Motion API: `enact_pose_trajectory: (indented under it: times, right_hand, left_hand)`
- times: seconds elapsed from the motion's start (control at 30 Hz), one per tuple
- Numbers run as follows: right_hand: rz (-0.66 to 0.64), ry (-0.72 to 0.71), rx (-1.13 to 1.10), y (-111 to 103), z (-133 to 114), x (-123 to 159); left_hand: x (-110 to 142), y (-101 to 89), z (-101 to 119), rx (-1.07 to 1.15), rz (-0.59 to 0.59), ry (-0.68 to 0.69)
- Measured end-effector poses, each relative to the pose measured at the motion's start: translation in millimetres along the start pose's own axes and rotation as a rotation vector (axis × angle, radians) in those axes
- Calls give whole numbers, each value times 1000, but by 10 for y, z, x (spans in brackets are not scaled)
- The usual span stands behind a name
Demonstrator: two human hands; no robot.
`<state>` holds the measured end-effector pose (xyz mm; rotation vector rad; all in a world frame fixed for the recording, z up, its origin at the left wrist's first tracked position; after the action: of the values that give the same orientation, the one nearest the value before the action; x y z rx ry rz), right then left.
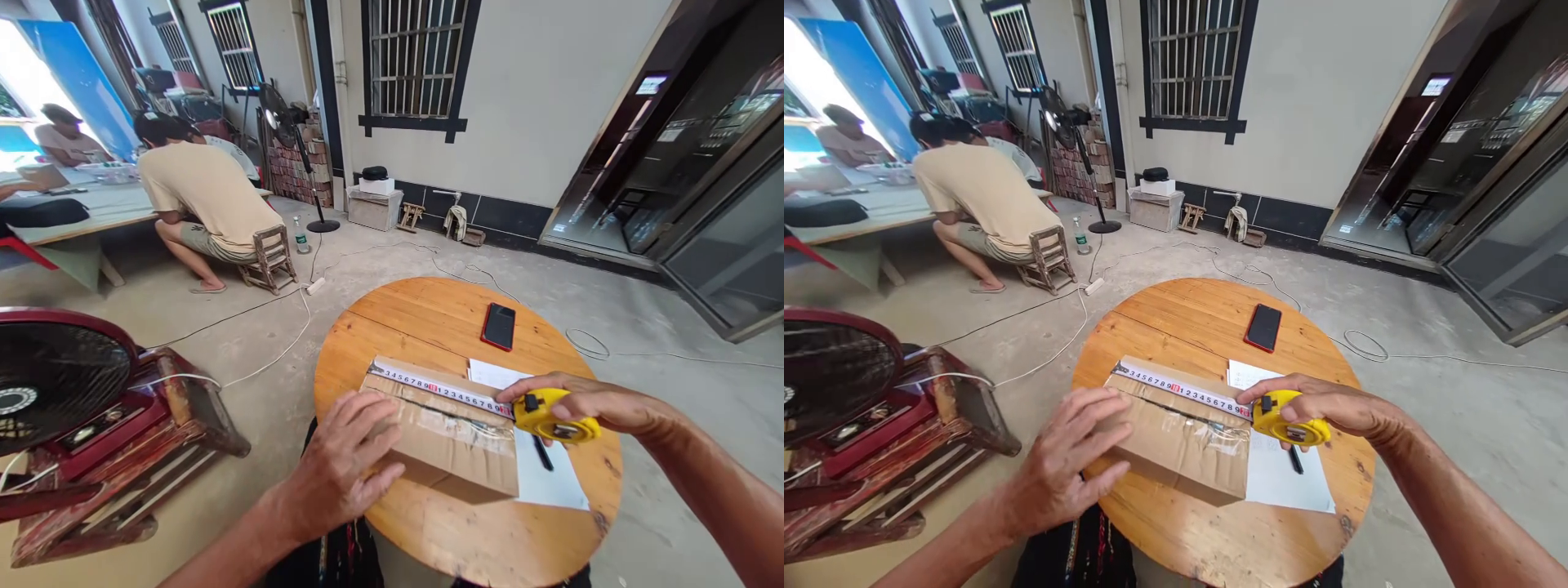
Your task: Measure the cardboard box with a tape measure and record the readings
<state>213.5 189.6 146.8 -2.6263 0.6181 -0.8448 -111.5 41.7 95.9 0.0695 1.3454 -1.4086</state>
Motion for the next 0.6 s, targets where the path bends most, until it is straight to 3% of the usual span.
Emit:
enact_pose_trajectory:
  times: [0.13, 0.27, 0.6]
  right_hand:
    - [49, -18, 183, -26, -28, 26]
    - [46, 0, 220, -13, -6, 70]
    - [-67, -125, -22, 92, -41, 33]
  left_hand:
    - [-22, 110, 19, -49, -39, -30]
    - [-10, 145, 12, -63, -31, -67]
    - [43, 175, 10, -61, -16, -54]
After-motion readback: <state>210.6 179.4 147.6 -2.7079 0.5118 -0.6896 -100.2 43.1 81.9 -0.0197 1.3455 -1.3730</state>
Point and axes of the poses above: each hand's wrist, its own x-axis away from the middle knuckle, its own y-axis out of the palm, z = x × y, the point moved 2 cm from there along -x, towards the middle knuckle, and after that the axes turned 12 degrees about x, right-handed, at the moved point
